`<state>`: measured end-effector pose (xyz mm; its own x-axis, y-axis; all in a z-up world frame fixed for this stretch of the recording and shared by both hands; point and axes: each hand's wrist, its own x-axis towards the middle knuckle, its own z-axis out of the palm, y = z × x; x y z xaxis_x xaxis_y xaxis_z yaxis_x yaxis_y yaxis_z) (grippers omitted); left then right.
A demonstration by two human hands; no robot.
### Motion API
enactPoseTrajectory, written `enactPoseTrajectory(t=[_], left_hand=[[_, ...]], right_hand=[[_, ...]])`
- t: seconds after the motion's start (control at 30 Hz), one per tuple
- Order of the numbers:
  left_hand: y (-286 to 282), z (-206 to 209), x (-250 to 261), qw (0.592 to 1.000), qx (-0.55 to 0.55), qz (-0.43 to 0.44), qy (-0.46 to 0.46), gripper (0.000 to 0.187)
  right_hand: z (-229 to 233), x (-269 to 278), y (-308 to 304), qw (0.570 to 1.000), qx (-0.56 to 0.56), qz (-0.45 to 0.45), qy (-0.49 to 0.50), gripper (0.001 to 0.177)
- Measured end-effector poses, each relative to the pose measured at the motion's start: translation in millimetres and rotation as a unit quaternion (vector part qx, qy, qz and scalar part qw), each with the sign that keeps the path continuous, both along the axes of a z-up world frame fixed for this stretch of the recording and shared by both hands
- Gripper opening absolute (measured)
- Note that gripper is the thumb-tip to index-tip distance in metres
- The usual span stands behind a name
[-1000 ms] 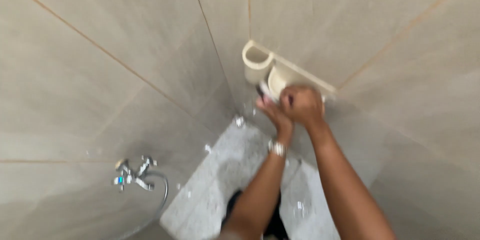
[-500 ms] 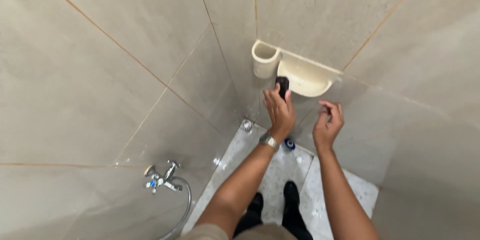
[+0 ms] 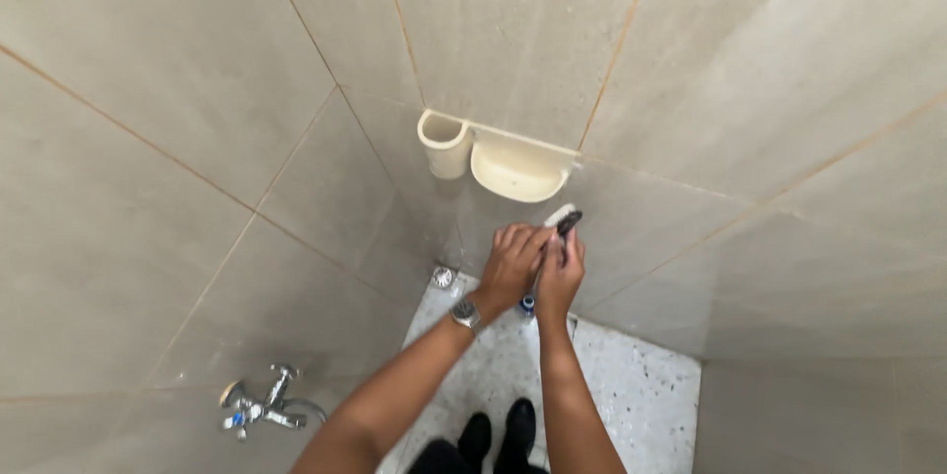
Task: Cleaning shower fixtures and accessories with a brush and liquid detergent.
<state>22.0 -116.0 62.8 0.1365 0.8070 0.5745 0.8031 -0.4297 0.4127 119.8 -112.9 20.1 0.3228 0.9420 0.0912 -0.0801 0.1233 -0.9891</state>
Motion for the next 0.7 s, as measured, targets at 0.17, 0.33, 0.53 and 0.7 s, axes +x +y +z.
enactPoseTrajectory(t=[0.17, 0.33, 0.53, 0.7], left_hand=[[7, 41, -22, 0.985, -0.073, -0.153, 0.024, 0.056], [72, 80, -82, 0.978, 0.01, -0.135, 0.161, 0.044], [133, 114, -137, 0.97, 0.052, -0.144, 0.189, 0.021], [131, 109, -150, 0.966, 0.032, -0.185, 0.179, 0.019]], right_hand=[[-27, 1, 18, 0.999, -0.038, -0.02, 0.033, 0.047], [12, -21, 42, 0.989, 0.059, -0.13, -0.034, 0.05], [9, -64, 39, 0.965, 0.092, -0.236, -0.068, 0.052], [1, -80, 40, 0.97, 0.07, -0.231, 0.043, 0.052]])
